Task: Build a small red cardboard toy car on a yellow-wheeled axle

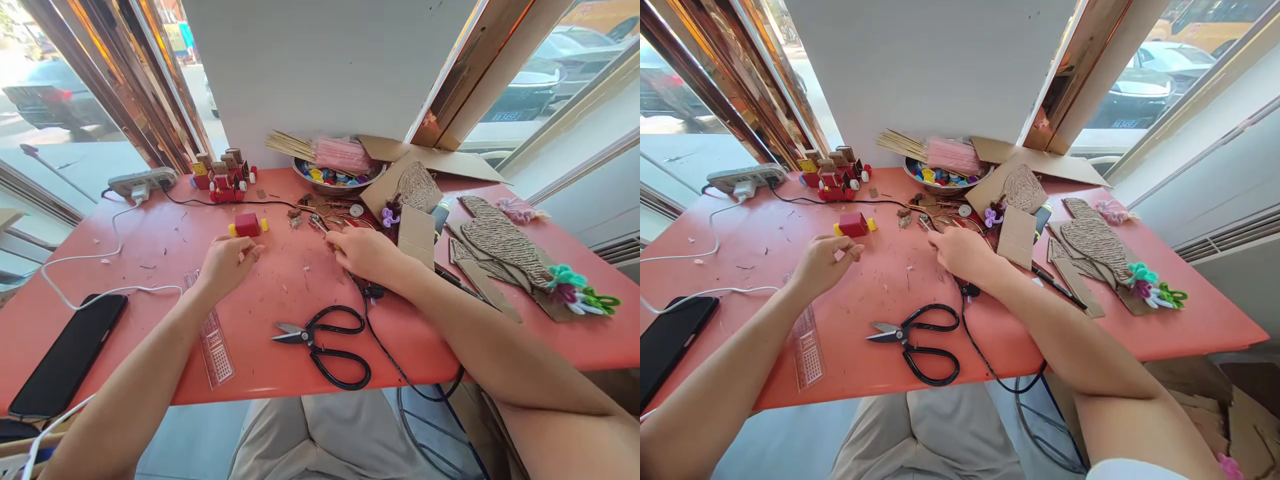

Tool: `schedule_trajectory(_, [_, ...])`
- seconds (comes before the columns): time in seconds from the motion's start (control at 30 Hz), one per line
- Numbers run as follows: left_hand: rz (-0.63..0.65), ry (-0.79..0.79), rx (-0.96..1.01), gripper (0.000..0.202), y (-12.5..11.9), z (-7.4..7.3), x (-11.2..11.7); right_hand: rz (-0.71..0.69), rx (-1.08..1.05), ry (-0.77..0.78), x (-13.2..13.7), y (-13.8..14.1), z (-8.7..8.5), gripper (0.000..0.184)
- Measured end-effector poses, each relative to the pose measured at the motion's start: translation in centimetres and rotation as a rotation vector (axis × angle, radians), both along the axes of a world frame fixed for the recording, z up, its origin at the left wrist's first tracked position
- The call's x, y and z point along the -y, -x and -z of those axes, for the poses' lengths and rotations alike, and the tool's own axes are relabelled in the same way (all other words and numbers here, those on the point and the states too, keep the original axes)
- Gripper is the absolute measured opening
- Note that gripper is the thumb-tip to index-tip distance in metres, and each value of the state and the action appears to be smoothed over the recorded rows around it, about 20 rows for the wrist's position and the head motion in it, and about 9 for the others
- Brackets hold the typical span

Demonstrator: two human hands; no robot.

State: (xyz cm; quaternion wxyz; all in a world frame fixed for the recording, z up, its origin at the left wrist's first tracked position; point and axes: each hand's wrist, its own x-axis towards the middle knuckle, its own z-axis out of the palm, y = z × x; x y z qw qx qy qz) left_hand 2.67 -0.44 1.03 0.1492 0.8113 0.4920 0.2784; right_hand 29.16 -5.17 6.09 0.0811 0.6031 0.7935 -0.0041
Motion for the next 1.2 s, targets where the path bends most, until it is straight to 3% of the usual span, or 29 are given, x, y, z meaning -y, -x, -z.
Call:
schedule_trajectory(0.2, [0.075,-0.204,-0.102,0.027,0.6,0.5,1.4,0.088,-0.091,-0.208,0.3,-2.3,-0.1,0.04])
schedule_trajectory(0.37, [0.138,-0.362,-0.118,0.032,0.5,0.6,2.5,0.111,0.021,-0.144,0.2,-1.9,0.3,0.04])
schedule_trajectory(0.57, [0.168,-0.407,-0.096,0.027,0.6,1.1,2.2,0.152,-0.046,-0.147,-0.1,-3.1,0.8,0.039])
schedule_trajectory(0.67, [0.171,-0.454,-0.102,0.027,0.6,0.9,2.0,0.097,-0.08,-0.161,0.0,-3.5,1.2,0.039])
schedule_trajectory(0.93, [0.131,-0.286,-0.119,0.027,0.6,0.8,2.9,0.01,-0.17,-0.165,-0.2,-3.2,1.9,0.038])
schedule_trajectory(1.1, [0.279,-0.121,-0.289,0.029,-0.4,1.1,4.4,0.007,-0.182,-0.167,-0.9,-3.7,2.0,0.045])
schedule_trajectory(1.2, [0.329,-0.055,-0.428,0.05,-0.8,2.0,5.3,0.003,-0.214,-0.174,-1.0,-3.8,2.1,0.046])
